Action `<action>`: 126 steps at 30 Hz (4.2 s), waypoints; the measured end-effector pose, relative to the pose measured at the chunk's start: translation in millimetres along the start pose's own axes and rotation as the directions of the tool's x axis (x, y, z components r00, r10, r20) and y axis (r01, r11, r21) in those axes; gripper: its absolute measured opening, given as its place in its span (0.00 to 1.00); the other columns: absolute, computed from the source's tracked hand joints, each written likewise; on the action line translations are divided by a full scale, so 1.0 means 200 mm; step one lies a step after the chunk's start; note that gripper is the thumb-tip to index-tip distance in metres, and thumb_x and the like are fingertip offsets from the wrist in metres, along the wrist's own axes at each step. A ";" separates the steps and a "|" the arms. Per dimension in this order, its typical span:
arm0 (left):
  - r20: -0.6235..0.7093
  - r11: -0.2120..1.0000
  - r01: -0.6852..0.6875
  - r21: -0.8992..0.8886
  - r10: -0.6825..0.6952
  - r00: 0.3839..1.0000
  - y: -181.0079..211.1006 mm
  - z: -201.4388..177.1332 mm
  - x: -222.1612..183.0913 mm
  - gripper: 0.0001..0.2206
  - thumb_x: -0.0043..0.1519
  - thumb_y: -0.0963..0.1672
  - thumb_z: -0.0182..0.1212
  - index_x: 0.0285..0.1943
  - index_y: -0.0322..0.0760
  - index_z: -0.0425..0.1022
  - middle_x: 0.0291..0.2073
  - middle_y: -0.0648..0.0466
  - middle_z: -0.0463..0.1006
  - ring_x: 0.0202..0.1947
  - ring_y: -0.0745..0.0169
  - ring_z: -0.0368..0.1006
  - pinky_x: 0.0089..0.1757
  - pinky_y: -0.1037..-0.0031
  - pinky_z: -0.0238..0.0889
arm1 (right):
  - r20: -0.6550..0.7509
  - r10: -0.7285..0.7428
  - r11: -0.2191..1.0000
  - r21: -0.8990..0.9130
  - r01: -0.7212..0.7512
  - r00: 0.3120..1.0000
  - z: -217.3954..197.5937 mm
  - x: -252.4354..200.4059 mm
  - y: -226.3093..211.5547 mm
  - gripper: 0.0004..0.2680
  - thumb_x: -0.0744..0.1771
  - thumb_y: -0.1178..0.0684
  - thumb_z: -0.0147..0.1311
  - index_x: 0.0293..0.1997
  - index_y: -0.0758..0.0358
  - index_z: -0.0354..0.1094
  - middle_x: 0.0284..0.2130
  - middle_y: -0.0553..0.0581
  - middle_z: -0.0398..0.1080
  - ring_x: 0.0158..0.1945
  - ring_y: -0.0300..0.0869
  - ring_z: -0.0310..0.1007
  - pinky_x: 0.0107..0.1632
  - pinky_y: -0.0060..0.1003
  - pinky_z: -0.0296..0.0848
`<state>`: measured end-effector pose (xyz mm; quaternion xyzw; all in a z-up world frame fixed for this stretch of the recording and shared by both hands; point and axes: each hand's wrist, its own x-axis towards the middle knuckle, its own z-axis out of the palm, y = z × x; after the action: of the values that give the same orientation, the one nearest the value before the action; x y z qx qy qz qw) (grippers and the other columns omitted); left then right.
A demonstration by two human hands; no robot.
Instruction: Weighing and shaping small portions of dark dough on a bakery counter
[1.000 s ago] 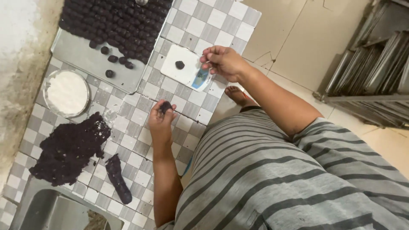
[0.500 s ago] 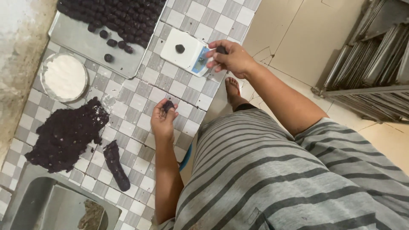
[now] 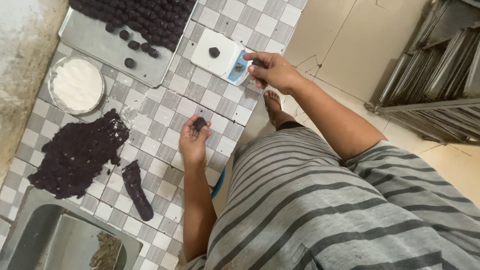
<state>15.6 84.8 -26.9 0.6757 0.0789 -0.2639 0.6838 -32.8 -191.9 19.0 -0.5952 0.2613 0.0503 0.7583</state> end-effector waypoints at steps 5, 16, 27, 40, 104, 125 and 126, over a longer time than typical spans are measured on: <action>-0.006 0.995 0.060 0.078 -0.060 0.998 0.12 0.03 -0.06 0.23 0.52 0.33 0.55 0.57 0.35 0.63 0.45 0.43 0.73 0.46 0.59 0.73 0.51 0.74 0.65 | -0.047 -0.066 0.982 -0.178 0.057 0.997 0.02 0.01 0.00 0.20 0.63 0.58 0.53 0.63 0.54 0.56 0.29 0.49 0.60 0.29 0.35 0.59 0.31 0.27 0.66; 0.024 0.989 -0.141 0.040 0.140 0.990 -0.03 -0.05 0.01 0.20 0.57 0.36 0.56 0.59 0.32 0.61 0.43 0.45 0.68 0.39 0.57 0.75 0.36 0.81 0.72 | -0.174 -0.229 0.971 -0.105 0.213 0.958 0.00 0.18 0.12 0.10 0.63 0.58 0.55 0.49 0.61 0.69 0.23 0.56 0.66 0.25 0.35 0.68 0.27 0.28 0.73; -0.017 0.982 -0.154 0.113 0.156 0.988 -0.04 0.08 0.17 0.19 0.59 0.41 0.58 0.59 0.35 0.62 0.41 0.50 0.69 0.37 0.65 0.74 0.32 0.86 0.68 | 0.044 -0.291 0.956 -0.030 0.293 0.956 -0.14 0.27 -0.06 0.13 0.61 0.66 0.49 0.50 0.69 0.64 0.34 0.62 0.68 0.31 0.39 0.71 0.30 0.27 0.74; -0.052 0.983 -0.132 0.131 0.139 0.989 0.10 0.39 0.22 0.19 0.59 0.41 0.58 0.58 0.36 0.63 0.40 0.51 0.68 0.36 0.65 0.72 0.33 0.83 0.66 | 0.047 -0.175 0.984 0.048 0.173 0.983 -0.39 0.41 -0.15 0.09 0.64 0.63 0.46 0.47 0.73 0.64 0.31 0.60 0.67 0.25 0.38 0.71 0.24 0.25 0.72; -0.180 0.991 -0.057 0.117 0.078 0.981 -0.06 0.16 0.22 0.16 0.58 0.41 0.58 0.56 0.40 0.66 0.41 0.54 0.71 0.35 0.67 0.73 0.34 0.80 0.70 | 0.226 -0.177 0.977 -0.074 0.198 0.958 -0.17 0.47 -0.07 0.13 0.62 0.60 0.56 0.49 0.71 0.65 0.29 0.62 0.68 0.25 0.38 0.70 0.22 0.25 0.70; -0.298 0.999 0.020 0.033 -0.009 0.954 0.03 0.30 0.16 0.16 0.58 0.43 0.56 0.54 0.37 0.65 0.38 0.52 0.71 0.36 0.65 0.70 0.37 0.77 0.66 | 0.201 0.057 0.993 -0.110 -0.035 0.978 -0.20 0.60 -0.39 0.06 0.65 0.61 0.49 0.45 0.62 0.69 0.28 0.51 0.72 0.23 0.30 0.68 0.25 0.21 0.70; -0.313 0.999 0.025 0.024 -0.016 0.949 0.01 0.29 0.15 0.16 0.58 0.43 0.56 0.54 0.37 0.65 0.38 0.52 0.71 0.36 0.65 0.70 0.37 0.77 0.66 | 0.215 0.067 0.992 -0.119 -0.042 0.974 -0.19 0.61 -0.38 0.06 0.65 0.61 0.49 0.45 0.62 0.69 0.28 0.51 0.72 0.23 0.30 0.68 0.25 0.21 0.70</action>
<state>28.2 20.8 -34.0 0.7174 0.1898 -0.1616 0.6506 88.4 -278.6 24.4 -0.6209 0.1894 0.1509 0.7456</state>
